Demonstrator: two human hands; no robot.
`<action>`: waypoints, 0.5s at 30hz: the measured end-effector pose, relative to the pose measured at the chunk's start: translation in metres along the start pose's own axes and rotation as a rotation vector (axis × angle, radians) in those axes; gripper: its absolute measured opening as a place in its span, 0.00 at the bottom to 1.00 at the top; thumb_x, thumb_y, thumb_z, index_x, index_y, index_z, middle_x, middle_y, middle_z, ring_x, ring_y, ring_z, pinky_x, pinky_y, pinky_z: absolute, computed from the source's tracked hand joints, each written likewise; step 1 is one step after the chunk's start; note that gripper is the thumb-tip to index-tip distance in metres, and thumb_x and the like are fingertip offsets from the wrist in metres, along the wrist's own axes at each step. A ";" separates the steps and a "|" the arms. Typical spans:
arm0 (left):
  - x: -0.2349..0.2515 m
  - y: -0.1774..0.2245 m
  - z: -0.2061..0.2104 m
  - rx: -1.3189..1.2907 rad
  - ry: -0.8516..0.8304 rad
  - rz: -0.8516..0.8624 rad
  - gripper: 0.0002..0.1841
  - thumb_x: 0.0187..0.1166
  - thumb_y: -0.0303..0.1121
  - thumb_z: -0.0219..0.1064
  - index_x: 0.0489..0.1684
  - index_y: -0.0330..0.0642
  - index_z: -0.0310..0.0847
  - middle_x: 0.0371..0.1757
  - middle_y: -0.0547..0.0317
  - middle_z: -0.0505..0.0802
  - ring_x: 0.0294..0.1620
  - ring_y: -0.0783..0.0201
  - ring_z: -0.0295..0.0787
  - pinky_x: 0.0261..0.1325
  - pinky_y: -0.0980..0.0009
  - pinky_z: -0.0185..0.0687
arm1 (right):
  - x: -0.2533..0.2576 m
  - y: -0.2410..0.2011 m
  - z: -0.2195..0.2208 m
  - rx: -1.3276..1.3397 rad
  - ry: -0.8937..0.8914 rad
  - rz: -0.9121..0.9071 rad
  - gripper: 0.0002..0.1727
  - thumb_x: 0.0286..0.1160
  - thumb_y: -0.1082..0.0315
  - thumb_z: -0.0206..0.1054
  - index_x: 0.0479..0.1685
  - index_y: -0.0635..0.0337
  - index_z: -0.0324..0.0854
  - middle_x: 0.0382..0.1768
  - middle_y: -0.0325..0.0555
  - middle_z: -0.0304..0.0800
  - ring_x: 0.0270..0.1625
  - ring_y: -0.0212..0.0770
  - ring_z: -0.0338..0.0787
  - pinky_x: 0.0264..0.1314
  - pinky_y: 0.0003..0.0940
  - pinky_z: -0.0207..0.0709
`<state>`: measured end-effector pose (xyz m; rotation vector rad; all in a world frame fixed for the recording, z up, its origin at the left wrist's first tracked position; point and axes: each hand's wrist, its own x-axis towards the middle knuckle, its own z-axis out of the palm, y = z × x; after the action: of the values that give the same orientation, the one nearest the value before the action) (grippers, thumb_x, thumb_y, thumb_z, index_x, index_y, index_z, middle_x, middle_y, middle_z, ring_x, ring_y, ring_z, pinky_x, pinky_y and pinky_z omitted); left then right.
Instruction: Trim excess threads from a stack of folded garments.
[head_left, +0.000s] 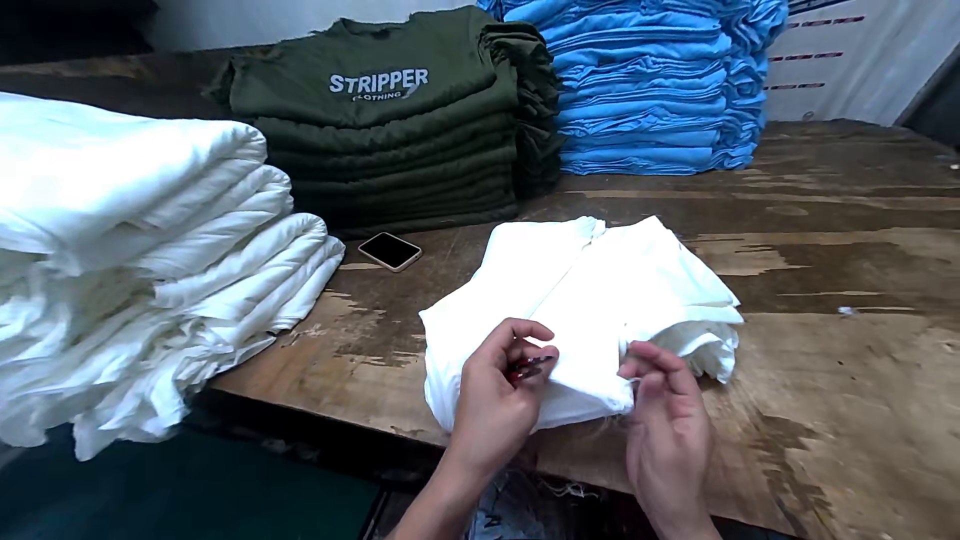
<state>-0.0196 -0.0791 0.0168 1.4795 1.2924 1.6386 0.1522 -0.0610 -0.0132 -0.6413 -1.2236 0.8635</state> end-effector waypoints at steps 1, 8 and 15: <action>0.002 0.001 0.001 -0.003 0.008 -0.020 0.10 0.75 0.28 0.71 0.52 0.49 0.86 0.27 0.66 0.93 0.24 0.72 0.86 0.27 0.79 0.79 | -0.001 -0.002 -0.006 -0.087 -0.087 -0.051 0.24 0.75 0.59 0.76 0.65 0.58 0.78 0.52 0.37 0.87 0.49 0.29 0.89 0.48 0.23 0.88; -0.022 -0.006 -0.001 0.099 -0.098 0.151 0.18 0.69 0.27 0.75 0.59 0.44 0.87 0.41 0.68 0.95 0.39 0.72 0.92 0.40 0.75 0.91 | -0.035 -0.012 -0.052 -0.552 -0.028 -0.414 0.03 0.78 0.65 0.74 0.43 0.45 0.91 0.41 0.26 0.87 0.45 0.21 0.88 0.50 0.16 0.86; -0.025 -0.012 0.003 0.238 -0.046 0.305 0.14 0.67 0.34 0.77 0.51 0.52 0.94 0.48 0.69 0.93 0.49 0.72 0.91 0.47 0.74 0.93 | -0.030 0.006 -0.028 -0.763 0.006 -0.484 0.24 0.63 0.48 0.82 0.57 0.42 0.81 0.59 0.38 0.74 0.63 0.29 0.79 0.68 0.24 0.76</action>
<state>-0.0137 -0.0962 -0.0046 1.9260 1.3233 1.6674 0.1744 -0.0818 -0.0407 -0.8882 -1.6174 -0.0368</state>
